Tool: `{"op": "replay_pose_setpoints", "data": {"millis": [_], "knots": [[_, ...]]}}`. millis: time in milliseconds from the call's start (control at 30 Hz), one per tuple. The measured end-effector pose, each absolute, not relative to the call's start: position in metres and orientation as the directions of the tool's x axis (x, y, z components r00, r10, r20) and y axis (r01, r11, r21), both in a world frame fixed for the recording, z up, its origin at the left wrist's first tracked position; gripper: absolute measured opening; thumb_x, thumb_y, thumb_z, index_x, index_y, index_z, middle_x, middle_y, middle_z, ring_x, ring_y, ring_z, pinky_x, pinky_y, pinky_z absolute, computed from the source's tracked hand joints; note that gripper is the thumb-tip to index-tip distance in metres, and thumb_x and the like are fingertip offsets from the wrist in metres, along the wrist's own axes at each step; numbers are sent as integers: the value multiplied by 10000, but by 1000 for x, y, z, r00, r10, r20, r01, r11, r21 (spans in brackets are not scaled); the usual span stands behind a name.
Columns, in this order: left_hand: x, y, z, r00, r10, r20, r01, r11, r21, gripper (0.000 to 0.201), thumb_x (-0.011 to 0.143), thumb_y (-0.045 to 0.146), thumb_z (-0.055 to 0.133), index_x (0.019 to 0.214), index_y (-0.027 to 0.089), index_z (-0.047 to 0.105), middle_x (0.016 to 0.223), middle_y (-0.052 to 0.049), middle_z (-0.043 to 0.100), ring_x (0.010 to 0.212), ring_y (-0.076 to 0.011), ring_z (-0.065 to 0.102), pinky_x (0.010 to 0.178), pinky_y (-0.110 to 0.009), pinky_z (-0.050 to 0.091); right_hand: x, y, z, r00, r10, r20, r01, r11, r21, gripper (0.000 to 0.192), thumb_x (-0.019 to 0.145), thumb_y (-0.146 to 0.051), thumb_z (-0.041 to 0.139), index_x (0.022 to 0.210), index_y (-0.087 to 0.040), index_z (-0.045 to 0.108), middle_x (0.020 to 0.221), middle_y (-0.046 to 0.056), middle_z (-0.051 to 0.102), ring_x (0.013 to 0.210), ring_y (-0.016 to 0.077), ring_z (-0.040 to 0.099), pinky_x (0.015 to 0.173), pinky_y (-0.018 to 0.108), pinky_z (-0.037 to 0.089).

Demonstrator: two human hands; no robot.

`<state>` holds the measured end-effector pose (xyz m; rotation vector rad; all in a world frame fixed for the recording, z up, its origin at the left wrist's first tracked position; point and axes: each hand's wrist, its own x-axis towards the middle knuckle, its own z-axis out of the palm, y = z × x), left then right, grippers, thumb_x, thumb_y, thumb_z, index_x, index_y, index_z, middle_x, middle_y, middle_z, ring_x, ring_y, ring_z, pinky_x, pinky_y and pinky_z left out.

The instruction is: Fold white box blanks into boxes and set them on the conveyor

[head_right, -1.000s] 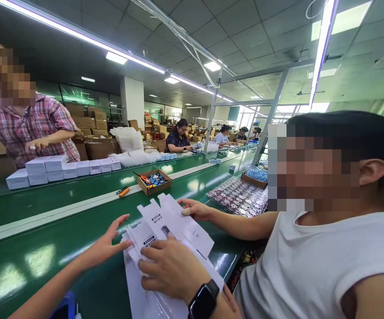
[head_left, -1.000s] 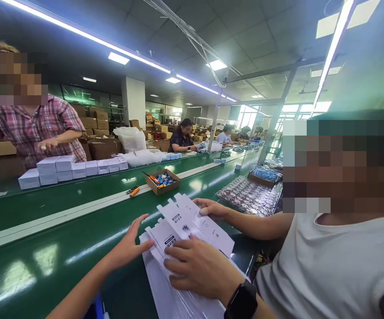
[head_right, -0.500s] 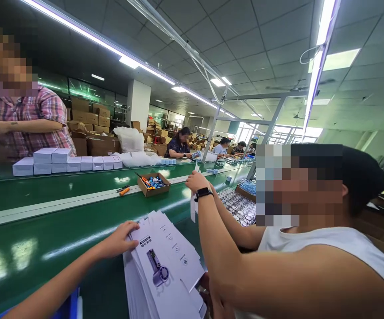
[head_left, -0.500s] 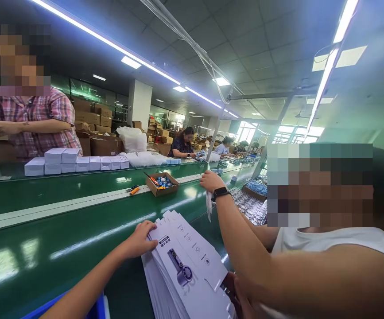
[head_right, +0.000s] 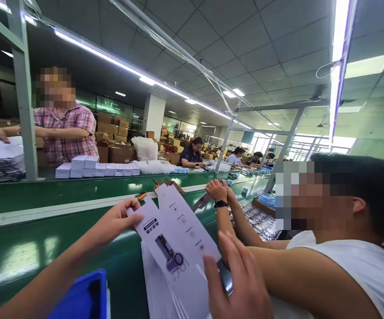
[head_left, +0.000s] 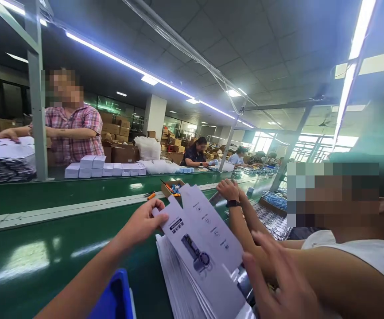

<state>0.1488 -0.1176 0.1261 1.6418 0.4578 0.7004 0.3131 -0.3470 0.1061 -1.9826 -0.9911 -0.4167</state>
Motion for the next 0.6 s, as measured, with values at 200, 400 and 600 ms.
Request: {"op": "replay_pose_setpoints", "data": {"millis": [200, 400, 600], "knots": [[80, -183, 184, 330, 625, 708, 40, -758, 651, 122, 795, 289, 576, 874, 202, 546, 681, 27, 574, 549, -92, 530, 455, -184, 407, 258, -242, 203, 348, 660, 665, 782, 187, -595, 594, 825, -594, 449, 1278, -210, 441, 1216, 132, 534, 1150, 321, 470, 935, 542, 394], [32, -193, 187, 162, 241, 957, 184, -960, 210, 199, 797, 156, 569, 980, 235, 576, 910, -28, 622, 798, -138, 604, 682, -228, 507, 202, -186, 201, 180, 737, 652, 191, 624, -758, 446, 746, -545, 606, 1017, -203, 510, 969, 59, 583, 952, 209, 559, 752, 343, 515], [3, -156, 172, 318, 163, 934, 116, -984, 133, 353, 837, 198, 518, 1170, 314, 504, 1184, -65, 581, 1103, -250, 546, 868, -402, 490, 158, -184, 190, 230, 727, 647, -106, 679, -726, 317, 701, -303, 653, 966, -217, 501, 969, 19, 571, 898, 164, 576, 802, 321, 514]]}}
